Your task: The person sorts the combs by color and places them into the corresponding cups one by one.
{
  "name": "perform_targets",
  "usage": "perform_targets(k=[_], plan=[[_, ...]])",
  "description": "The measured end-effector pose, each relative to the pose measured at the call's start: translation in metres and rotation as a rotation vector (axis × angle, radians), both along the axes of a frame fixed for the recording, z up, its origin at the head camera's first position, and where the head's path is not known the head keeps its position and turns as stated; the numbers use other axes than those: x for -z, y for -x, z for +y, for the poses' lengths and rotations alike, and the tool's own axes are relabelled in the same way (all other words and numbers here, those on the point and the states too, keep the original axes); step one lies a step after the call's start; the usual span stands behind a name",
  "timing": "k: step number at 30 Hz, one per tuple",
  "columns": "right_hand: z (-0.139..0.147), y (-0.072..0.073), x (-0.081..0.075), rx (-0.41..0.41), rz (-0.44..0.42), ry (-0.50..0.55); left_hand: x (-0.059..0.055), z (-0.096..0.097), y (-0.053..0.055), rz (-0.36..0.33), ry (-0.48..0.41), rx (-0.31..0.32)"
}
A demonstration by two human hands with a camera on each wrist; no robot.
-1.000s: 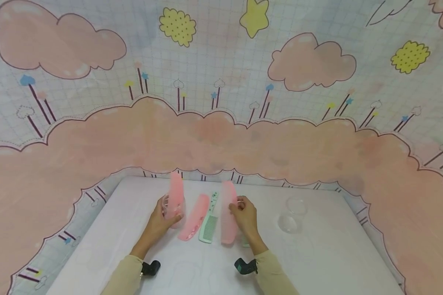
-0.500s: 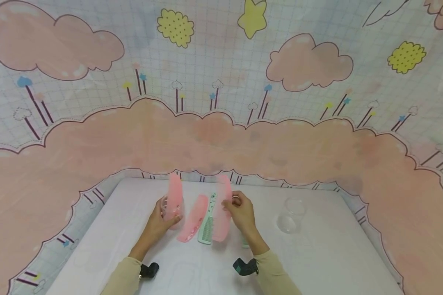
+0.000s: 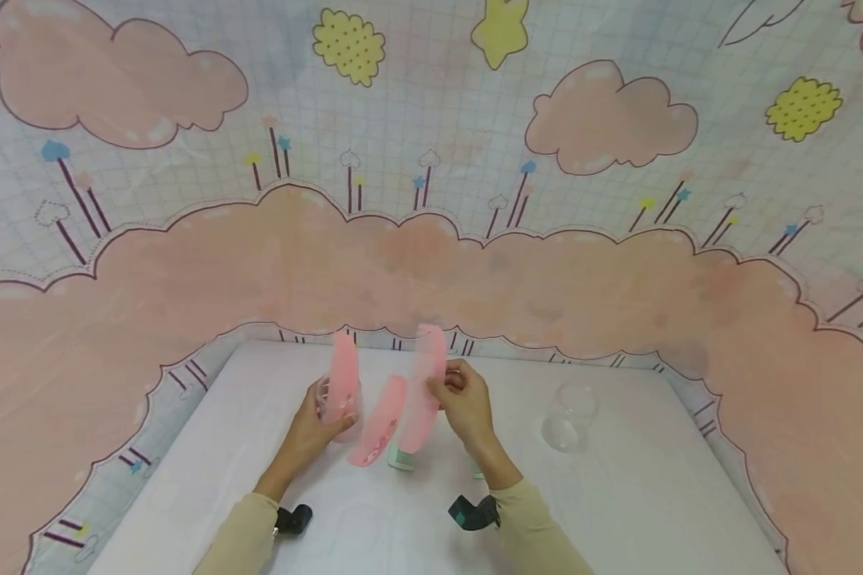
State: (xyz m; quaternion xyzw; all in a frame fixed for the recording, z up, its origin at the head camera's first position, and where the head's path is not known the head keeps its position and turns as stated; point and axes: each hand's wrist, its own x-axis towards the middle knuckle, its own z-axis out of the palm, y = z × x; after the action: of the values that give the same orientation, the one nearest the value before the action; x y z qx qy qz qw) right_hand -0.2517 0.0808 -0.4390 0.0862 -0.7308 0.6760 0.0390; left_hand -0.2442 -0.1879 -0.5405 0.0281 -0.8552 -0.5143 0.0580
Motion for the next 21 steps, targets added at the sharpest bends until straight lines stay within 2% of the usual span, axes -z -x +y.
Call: perform_targets(k=[4,8,14,21], plan=[[-0.006,-0.001,-0.003,-0.038,0.009,0.032,0.0,0.0,0.0,-0.003,0.003,-0.003],[-0.013,-0.002,-0.006,-0.051,0.058,0.057,0.002,-0.001,0.001,-0.007,0.002,-0.004],[-0.022,0.0,-0.008,-0.049,0.138,0.054,0.001,-0.001,0.001,-0.016,-0.002,0.001],[-0.034,0.002,-0.012,-0.044,0.169,0.044,0.001,-0.001,0.001,-0.012,0.013,-0.008]])
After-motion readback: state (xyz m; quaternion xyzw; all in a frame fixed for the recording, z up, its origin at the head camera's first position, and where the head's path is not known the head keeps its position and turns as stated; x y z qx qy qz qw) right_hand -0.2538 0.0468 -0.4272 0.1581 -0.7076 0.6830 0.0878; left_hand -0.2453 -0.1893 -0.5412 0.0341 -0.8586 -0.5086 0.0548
